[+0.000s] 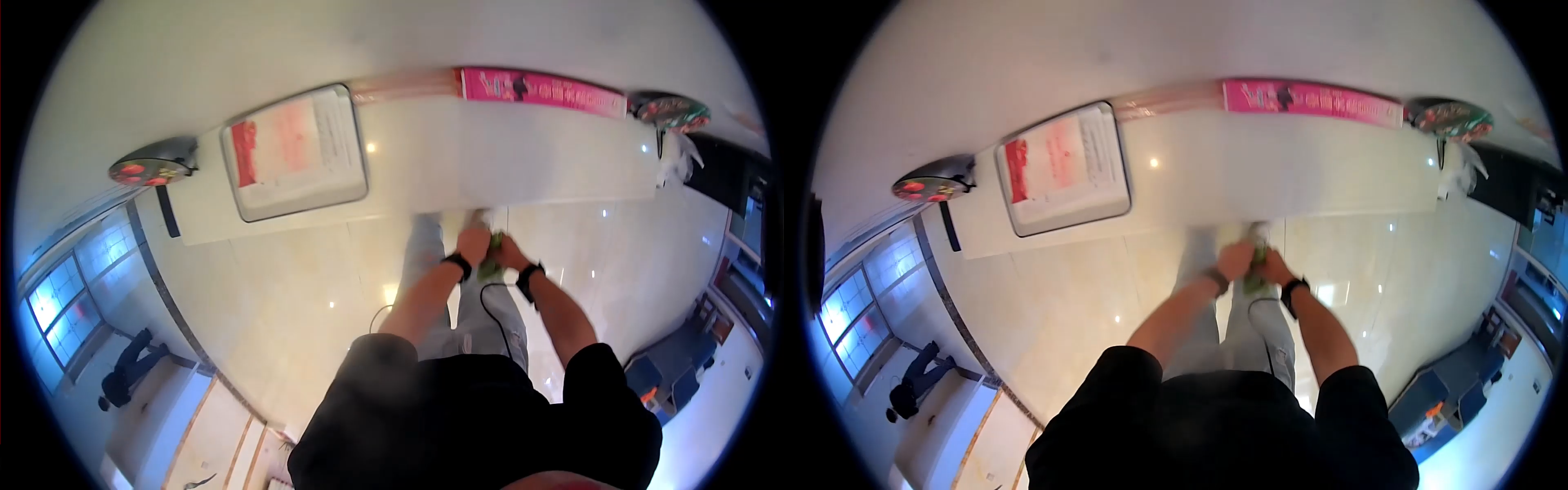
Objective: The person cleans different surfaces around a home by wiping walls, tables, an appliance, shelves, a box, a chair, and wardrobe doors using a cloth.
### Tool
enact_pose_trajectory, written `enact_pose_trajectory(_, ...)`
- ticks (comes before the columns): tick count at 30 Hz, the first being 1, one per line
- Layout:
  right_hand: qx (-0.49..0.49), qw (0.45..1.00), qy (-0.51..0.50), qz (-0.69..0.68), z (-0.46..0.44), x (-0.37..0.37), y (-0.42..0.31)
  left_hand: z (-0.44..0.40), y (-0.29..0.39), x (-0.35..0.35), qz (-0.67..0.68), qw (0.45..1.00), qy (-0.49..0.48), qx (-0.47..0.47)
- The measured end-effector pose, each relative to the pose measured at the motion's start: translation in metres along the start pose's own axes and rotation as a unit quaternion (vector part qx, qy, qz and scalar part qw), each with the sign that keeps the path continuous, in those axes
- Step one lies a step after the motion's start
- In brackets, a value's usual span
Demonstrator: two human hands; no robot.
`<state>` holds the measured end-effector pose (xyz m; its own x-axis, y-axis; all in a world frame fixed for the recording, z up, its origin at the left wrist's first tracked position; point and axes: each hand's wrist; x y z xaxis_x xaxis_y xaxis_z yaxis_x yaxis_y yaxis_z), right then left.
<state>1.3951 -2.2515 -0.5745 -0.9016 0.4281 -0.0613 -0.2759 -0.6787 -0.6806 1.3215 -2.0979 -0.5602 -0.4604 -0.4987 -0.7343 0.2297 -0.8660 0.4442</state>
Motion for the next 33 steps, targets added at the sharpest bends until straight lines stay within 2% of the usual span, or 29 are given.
enact_pose_trajectory(1, 0.033, 0.999, 0.018, -0.002, 0.029, 0.011, -0.034, 0.017, 0.005, -0.008, 0.012, 1.0, -0.008, 0.014)
enact_pose_trajectory(2, 0.011, 0.997, 0.039, -0.063, 0.046, 0.022, -0.048, 0.033, 0.008, -0.017, 0.024, 0.999, -0.017, 0.029)
enact_pose_trajectory(5, -0.031, 0.993, 0.073, -0.09, 0.067, 0.033, -0.083, 0.063, 0.007, -0.071, 0.059, 0.998, 0.006, 0.028)
enact_pose_trajectory(6, -0.033, 0.992, 0.086, -0.084, 0.069, 0.032, -0.096, 0.065, 0.004, -0.088, 0.054, 0.997, 0.042, 0.032)
enact_pose_trajectory(8, -0.128, 0.985, 0.107, -0.051, 0.074, 0.024, -0.147, 0.065, 0.001, -0.115, 0.052, 0.992, 0.109, 0.037)
enact_pose_trajectory(9, -0.176, 0.971, 0.15, -0.06, 0.063, 0.016, -0.147, 0.059, -0.003, -0.131, 0.055, 0.984, 0.165, 0.048)
enact_pose_trajectory(10, -0.187, 0.967, 0.15, -0.086, 0.065, 0.006, -0.181, 0.06, -0.003, -0.171, 0.054, 0.981, 0.177, 0.054)
enact_pose_trajectory(11, -0.231, 0.945, 0.23, -0.033, 0.05, -0.006, -0.182, 0.059, -0.002, -0.209, 0.043, 0.98, 0.187, 0.05)
enact_pose_trajectory(12, -0.292, 0.926, 0.228, -0.068, 0.045, -0.02, -0.209, 0.052, 0.0, -0.238, 0.013, 0.974, 0.223, 0.032)
enact_pose_trajectory(13, -0.291, 0.917, 0.265, -0.065, 0.048, -0.031, -0.251, 0.05, 0.002, -0.271, 0.005, 0.962, 0.271, 0.033)
enact_pose_trajectory(14, -0.331, 0.901, 0.27, -0.08, 0.056, -0.044, -0.293, 0.054, 0.01, -0.314, -0.011, 0.961, 0.274, 0.019)
enact_pose_trajectory(17, -0.445, 0.844, 0.297, -0.038, 0.088, -0.081, -0.406, 0.07, 0.035, -0.421, -0.004, 0.896, 0.436, 0.078)
enact_pose_trajectory(19, -0.544, 0.771, 0.331, 0.006, 0.118, -0.098, -0.479, 0.09, 0.059, -0.485, -0.026, 0.877, 0.477, 0.052)
enact_pose_trajectory(20, -0.574, 0.739, 0.351, 0.039, 0.135, -0.101, -0.512, 0.098, 0.068, -0.509, -0.017, 0.848, 0.525, 0.07)
enact_pose_trajectory(21, -0.599, 0.719, 0.352, 0.016, 0.151, -0.101, -0.543, 0.102, 0.076, -0.532, -0.008, 0.816, 0.571, 0.089)
enact_pose_trajectory(22, -0.62, 0.692, 0.369, 0.036, 0.155, -0.109, -0.563, 0.103, 0.082, -0.549, 0.001, 0.783, 0.613, 0.106)
enact_pose_trajectory(24, -0.646, 0.663, 0.378, 0.0, 0.16, -0.107, -0.596, 0.094, 0.085, -0.57, 0.0, 0.739, 0.666, 0.099)
enact_pose_trajectory(25, -0.646, 0.661, 0.381, 0.025, 0.151, -0.11, -0.603, 0.089, 0.084, -0.578, -0.003, 0.715, 0.693, 0.097)
enact_pose_trajectory(27, -0.647, 0.653, 0.386, 0.075, 0.126, -0.112, -0.611, 0.081, 0.068, -0.578, -0.012, 0.728, 0.684, 0.056)
enact_pose_trajectory(28, -0.672, 0.624, 0.386, 0.1, 0.112, -0.11, -0.611, 0.077, 0.056, -0.577, -0.019, 0.733, 0.679, 0.038)
enact_pose_trajectory(33, -0.677, 0.669, 0.288, 0.102, 0.076, -0.066, -0.615, 0.088, 0.003, -0.547, -0.002, 0.747, 0.659, -0.085)
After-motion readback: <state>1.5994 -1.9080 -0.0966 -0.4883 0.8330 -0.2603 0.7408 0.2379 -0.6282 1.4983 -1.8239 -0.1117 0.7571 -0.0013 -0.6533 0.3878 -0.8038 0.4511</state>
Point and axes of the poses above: each hand's wrist, its own z-axis away from the middle knuckle, its own x-axis out of the palm, y = z × x, and after that the axes turned 15 degrees about -z, right-handed
